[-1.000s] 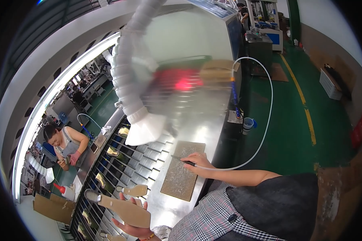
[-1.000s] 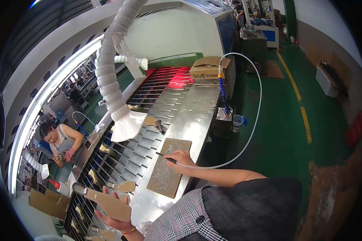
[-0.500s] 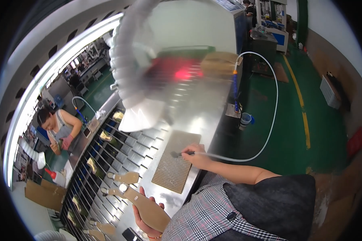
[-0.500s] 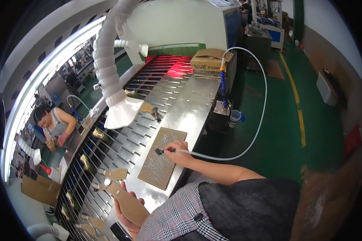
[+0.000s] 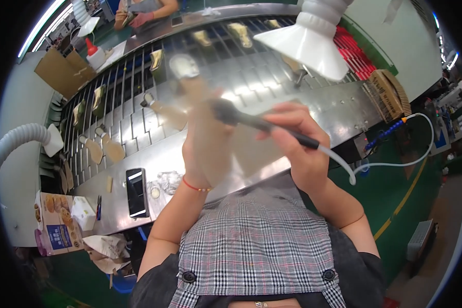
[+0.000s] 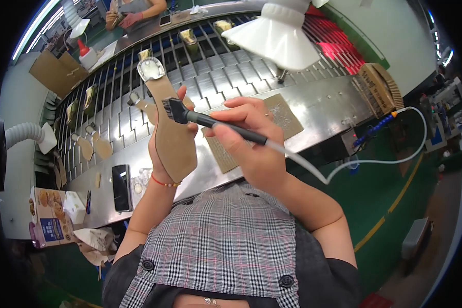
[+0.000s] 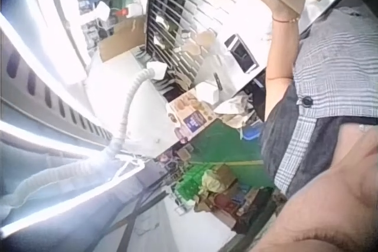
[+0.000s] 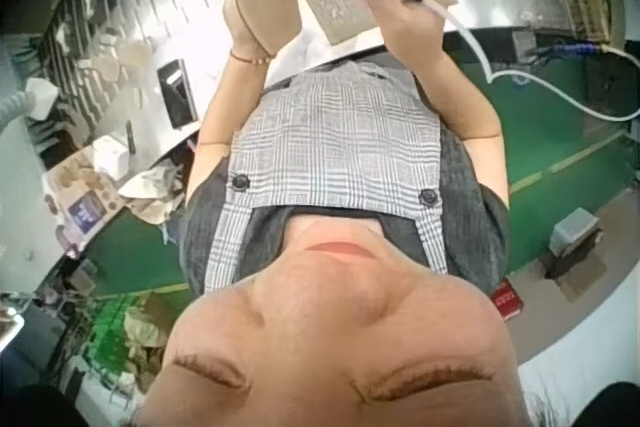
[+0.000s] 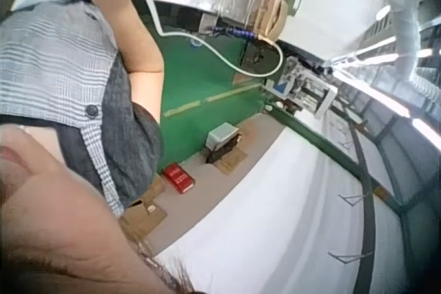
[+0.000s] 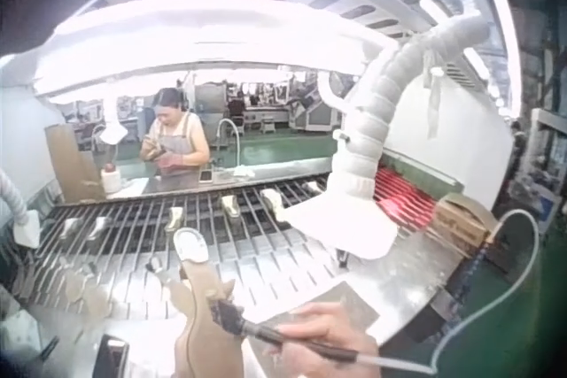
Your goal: Applying adhesive to shoe soles using a brush and cleaning the components with a cloth on an assembly line.
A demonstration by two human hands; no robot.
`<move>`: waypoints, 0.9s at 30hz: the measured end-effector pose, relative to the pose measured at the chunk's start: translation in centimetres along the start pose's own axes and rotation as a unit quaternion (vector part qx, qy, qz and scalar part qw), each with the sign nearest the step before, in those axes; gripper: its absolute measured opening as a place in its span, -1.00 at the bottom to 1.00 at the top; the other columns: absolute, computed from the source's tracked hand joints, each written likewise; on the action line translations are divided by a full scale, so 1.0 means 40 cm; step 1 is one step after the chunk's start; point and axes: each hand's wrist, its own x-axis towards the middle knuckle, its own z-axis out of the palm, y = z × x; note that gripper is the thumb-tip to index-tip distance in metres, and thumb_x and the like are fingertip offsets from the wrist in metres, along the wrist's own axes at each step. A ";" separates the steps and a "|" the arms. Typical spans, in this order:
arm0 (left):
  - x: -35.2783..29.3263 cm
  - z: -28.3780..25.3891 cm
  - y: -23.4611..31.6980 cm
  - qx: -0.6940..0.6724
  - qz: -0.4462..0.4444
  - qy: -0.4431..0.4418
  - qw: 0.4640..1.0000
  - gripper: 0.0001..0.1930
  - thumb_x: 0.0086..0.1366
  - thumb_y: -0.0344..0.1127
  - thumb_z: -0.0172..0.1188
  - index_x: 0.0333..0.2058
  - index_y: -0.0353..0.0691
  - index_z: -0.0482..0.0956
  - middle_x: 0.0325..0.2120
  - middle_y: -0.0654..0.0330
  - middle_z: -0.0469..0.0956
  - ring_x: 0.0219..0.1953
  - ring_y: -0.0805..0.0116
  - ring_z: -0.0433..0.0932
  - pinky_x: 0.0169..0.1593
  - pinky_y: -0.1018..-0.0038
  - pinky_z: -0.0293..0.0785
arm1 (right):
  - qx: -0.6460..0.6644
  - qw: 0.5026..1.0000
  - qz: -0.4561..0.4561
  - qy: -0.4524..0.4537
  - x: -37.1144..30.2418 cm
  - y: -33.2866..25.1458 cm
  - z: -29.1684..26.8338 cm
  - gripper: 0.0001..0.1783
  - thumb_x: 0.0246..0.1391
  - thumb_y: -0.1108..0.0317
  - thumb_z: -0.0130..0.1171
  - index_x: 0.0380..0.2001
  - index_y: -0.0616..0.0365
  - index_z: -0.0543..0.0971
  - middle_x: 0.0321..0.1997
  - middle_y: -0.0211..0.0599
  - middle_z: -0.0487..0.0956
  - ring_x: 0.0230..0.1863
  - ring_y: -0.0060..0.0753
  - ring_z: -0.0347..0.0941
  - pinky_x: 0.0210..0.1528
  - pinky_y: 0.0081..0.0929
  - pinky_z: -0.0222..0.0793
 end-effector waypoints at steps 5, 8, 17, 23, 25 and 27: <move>-0.010 0.036 0.059 -0.558 -0.089 0.094 0.820 -0.41 0.50 0.05 -0.32 0.37 -0.12 -0.03 0.28 0.21 0.18 0.12 0.34 0.38 0.03 0.44 0.53 | -0.359 0.906 -0.217 -0.054 -0.022 -0.049 0.067 -0.71 -0.13 0.35 0.33 -0.25 0.10 0.64 -0.35 -0.49 0.65 0.01 -0.36 0.46 0.14 -0.33 -0.03; -0.016 0.032 0.068 -0.523 -0.055 0.091 0.846 -0.43 0.50 0.06 -0.34 0.37 -0.02 -0.03 0.36 0.26 0.03 0.14 0.30 0.36 0.01 0.40 0.54 | -0.405 0.881 -0.244 -0.024 -0.034 -0.040 0.094 -0.71 -0.13 0.34 0.31 -0.24 0.10 0.64 -0.38 -0.50 0.65 0.00 -0.41 0.48 0.16 -0.32 -0.05; -0.017 -0.014 0.019 -0.671 0.010 0.087 0.736 -0.38 0.47 0.06 -0.24 0.39 0.02 -0.09 0.39 0.17 -0.01 0.22 0.21 0.32 0.11 0.44 0.49 | -0.370 0.890 -0.264 -0.029 -0.012 -0.023 0.127 -0.83 -0.12 0.32 0.23 -0.40 0.04 0.70 -0.52 -0.58 0.66 -0.17 -0.56 0.53 0.04 -0.40 0.02; -0.005 -0.053 -0.026 -0.796 0.068 -0.060 0.598 -0.42 0.49 -0.04 -0.22 0.39 0.03 -0.09 0.35 0.09 0.03 0.23 0.14 0.32 0.10 0.42 0.54 | -0.315 0.889 -0.323 -0.080 -0.055 -0.041 0.113 -0.76 -0.21 0.32 0.23 -0.36 0.02 0.69 -0.42 -0.56 0.68 -0.12 -0.54 0.49 0.01 -0.40 0.01; -0.005 -0.042 -0.005 -0.801 0.087 -0.037 0.591 -0.43 0.49 -0.04 -0.23 0.39 0.02 -0.09 0.35 0.09 0.03 0.23 0.14 0.31 0.11 0.41 0.53 | -0.350 0.899 -0.256 -0.069 -0.026 -0.024 0.121 -0.77 -0.23 0.33 0.19 -0.40 0.00 0.70 -0.46 -0.59 0.68 -0.14 -0.59 0.49 0.00 -0.42 0.01; 0.004 -0.037 0.006 -0.680 0.036 0.136 0.719 -0.45 0.51 -0.01 -0.31 0.38 0.00 -0.08 0.35 0.08 0.04 0.25 0.14 0.29 0.12 0.39 0.52 | -0.338 0.888 -0.293 -0.102 -0.064 -0.023 0.114 -0.74 -0.21 0.33 0.24 -0.33 0.00 0.69 -0.39 -0.58 0.68 -0.10 -0.55 0.48 0.01 -0.42 0.00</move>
